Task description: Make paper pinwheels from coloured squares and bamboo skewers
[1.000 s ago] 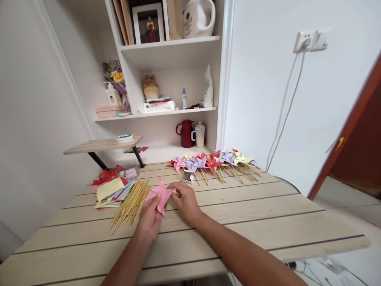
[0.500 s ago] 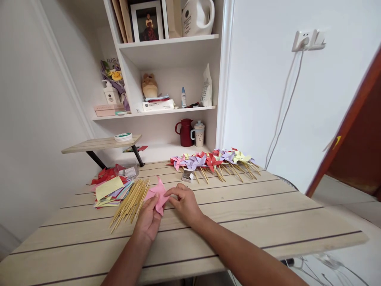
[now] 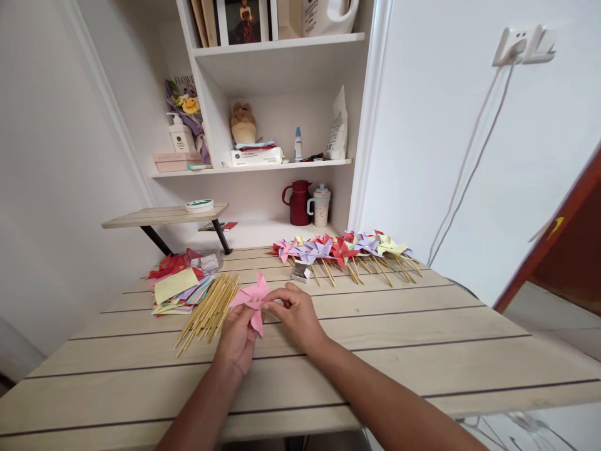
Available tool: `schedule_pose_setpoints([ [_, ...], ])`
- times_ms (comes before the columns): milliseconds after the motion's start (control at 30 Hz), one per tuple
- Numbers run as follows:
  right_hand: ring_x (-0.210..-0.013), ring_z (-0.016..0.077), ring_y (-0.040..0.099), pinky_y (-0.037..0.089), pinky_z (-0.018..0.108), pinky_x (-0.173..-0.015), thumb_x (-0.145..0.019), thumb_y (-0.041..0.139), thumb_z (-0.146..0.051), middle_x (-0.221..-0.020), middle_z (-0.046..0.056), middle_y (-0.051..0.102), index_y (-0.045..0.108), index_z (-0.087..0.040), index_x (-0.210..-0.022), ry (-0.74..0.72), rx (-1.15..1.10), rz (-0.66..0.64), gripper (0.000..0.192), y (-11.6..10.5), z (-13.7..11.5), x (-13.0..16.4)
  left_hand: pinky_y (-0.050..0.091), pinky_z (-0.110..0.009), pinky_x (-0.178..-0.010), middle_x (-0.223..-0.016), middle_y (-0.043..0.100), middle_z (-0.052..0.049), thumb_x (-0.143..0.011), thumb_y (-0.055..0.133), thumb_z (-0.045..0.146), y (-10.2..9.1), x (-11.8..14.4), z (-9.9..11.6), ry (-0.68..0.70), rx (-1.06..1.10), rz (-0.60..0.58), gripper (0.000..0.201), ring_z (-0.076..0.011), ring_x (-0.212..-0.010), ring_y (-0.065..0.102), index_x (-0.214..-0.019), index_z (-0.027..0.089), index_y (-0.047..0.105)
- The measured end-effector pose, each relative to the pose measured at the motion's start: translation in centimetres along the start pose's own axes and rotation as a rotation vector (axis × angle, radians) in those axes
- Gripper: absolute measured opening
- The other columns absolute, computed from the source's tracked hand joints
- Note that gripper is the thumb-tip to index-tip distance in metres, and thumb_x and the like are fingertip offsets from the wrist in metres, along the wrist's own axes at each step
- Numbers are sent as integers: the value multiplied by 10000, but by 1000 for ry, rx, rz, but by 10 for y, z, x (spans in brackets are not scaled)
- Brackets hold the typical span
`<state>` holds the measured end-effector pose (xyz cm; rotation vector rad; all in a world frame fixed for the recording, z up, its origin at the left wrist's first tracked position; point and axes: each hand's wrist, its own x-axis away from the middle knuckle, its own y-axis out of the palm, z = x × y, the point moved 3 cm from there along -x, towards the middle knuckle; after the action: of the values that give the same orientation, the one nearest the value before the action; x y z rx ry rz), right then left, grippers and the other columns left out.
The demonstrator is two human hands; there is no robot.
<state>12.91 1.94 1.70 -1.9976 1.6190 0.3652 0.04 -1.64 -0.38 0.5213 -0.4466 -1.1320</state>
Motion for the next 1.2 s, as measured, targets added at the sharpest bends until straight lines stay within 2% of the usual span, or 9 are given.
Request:
schedule_pose_setpoints([
  [100,-625,160,402,332,286,-596,-797,726,-462,-645,-8,440,784,-232,-762,28,-30,-12,240,0,1,0,450,-230,-663,-769,714,-21,-506,887,287,0,0,0,6,8,5,292,-112,-680,592,-698,156,710],
  [267,-589,136,376,308,281,-567,-715,769,-476,-624,-21,462,710,-190,-674,181,-143,38,296,-2,7,-4,391,-220,-540,-584,616,25,-510,912,357,-2,1,1,19,8,10,335,-88,-542,497,-655,151,691],
  [367,-567,124,349,294,275,-548,-681,783,-494,-591,-35,437,653,-186,-615,249,-174,57,340,-2,9,-6,429,-228,-582,-620,643,10,-504,926,361,0,3,1,25,19,0,360,-94,-571,530,-674,136,701],
  [433,-578,126,355,298,276,-554,-688,783,-478,-604,-33,449,661,-185,-621,241,-176,62,324,-3,9,-6,447,-226,-613,-663,672,-5,-499,933,339,0,3,1,24,31,4,360,-97,-604,557,-682,127,707],
  [633,-708,170,465,377,313,-679,-762,759,-410,-770,14,578,772,-227,-804,111,-154,101,188,-11,8,-8,467,-223,-644,-752,718,-33,-475,943,307,1,2,2,7,52,27,375,-102,-652,588,-727,116,742],
  [767,-731,180,472,393,320,-692,-760,772,-379,-777,13,530,796,-254,-813,83,-114,99,137,-15,5,-7,458,-217,-640,-698,701,-18,-491,932,289,-1,2,3,15,51,33,324,-99,-637,582,-677,125,724],
  [900,-726,175,467,394,310,-685,-767,767,-340,-754,6,473,809,-260,-818,41,-40,31,104,-12,0,-5,449,-216,-623,-696,705,-33,-533,911,320,-1,1,1,23,49,-7,308,-110,-641,601,-673,124,718],
  [1067,-653,154,434,364,288,-623,-831,664,-305,-708,0,509,795,-239,-958,64,-15,7,194,-11,-2,-4,491,-220,-655,-742,730,-44,-556,909,264,-6,-3,2,36,117,84,295,-124,-683,644,-739,129,721],
  [1200,-503,125,373,323,266,-545,-858,560,-256,-538,-68,400,719,-222,-1170,169,-61,-137,351,-6,1,-1,526,-237,-692,-841,755,-62,-678,831,148,-13,-8,7,7,187,158,182,-142,-752,680,-827,138,728],
])
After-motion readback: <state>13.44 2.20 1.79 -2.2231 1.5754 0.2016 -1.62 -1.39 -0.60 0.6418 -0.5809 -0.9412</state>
